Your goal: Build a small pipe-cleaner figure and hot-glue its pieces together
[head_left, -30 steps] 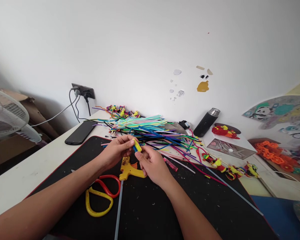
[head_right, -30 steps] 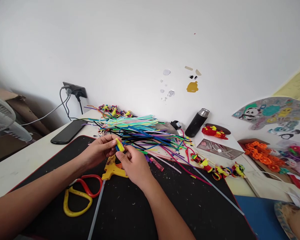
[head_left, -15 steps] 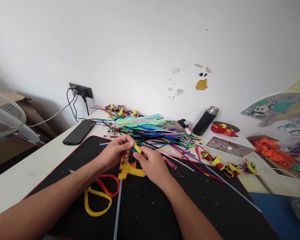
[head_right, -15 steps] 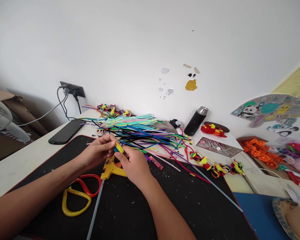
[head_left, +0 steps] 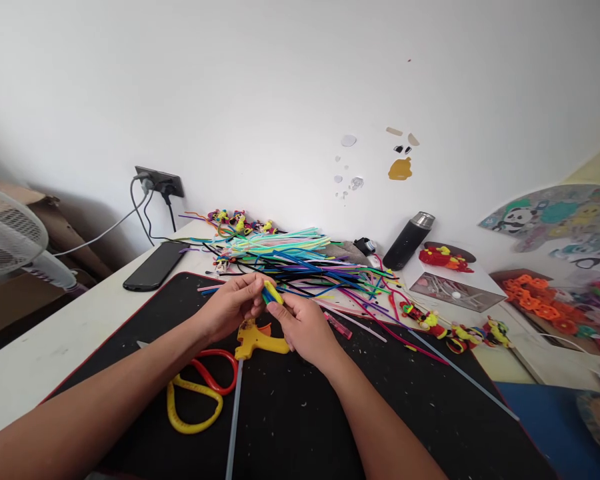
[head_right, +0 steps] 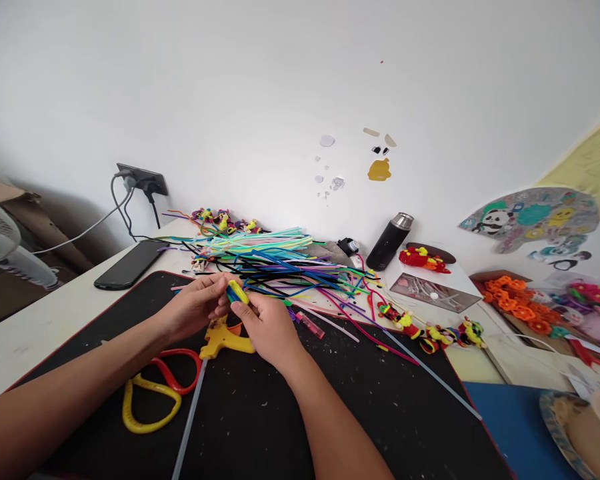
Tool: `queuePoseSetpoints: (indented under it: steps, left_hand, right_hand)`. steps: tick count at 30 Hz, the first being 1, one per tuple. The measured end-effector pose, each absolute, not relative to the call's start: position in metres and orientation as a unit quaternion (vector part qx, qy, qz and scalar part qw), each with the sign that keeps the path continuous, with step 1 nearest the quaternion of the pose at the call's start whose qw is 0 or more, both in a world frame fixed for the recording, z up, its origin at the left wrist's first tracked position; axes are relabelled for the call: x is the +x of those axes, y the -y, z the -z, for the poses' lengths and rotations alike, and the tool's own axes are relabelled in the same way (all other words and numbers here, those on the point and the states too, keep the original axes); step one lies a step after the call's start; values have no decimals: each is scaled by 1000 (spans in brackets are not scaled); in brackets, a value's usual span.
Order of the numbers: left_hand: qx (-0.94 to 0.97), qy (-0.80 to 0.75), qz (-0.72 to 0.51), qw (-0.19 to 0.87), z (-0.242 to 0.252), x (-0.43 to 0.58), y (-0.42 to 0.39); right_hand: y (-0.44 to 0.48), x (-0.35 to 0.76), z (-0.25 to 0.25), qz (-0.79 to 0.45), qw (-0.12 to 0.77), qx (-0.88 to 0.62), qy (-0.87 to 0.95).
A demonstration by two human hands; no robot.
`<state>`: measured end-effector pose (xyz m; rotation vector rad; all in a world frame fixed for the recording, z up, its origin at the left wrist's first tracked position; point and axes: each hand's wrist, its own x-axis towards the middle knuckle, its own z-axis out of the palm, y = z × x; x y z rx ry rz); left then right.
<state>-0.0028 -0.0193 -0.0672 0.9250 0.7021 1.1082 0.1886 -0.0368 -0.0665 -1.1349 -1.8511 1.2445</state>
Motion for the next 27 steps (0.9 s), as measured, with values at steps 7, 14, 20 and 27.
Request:
queuePoseSetpoints:
  steps: [7,14,20,27]
  left_hand:
    - [421,-300,-479,709,62,-6,22]
    - [441,-336,-499,666,69,-7,18]
    - [502,-381,-486,606,70,-7,19]
    - [529,-392,-454,600,70,-5,22]
  right_hand:
    - [39,187,67,-616,325,-352,625]
    - [40,188,65,-606,311,-357,639]
    - [43,187,63,-398,307,-442,743]
    - [44,185,59,-289,272,-464,792]
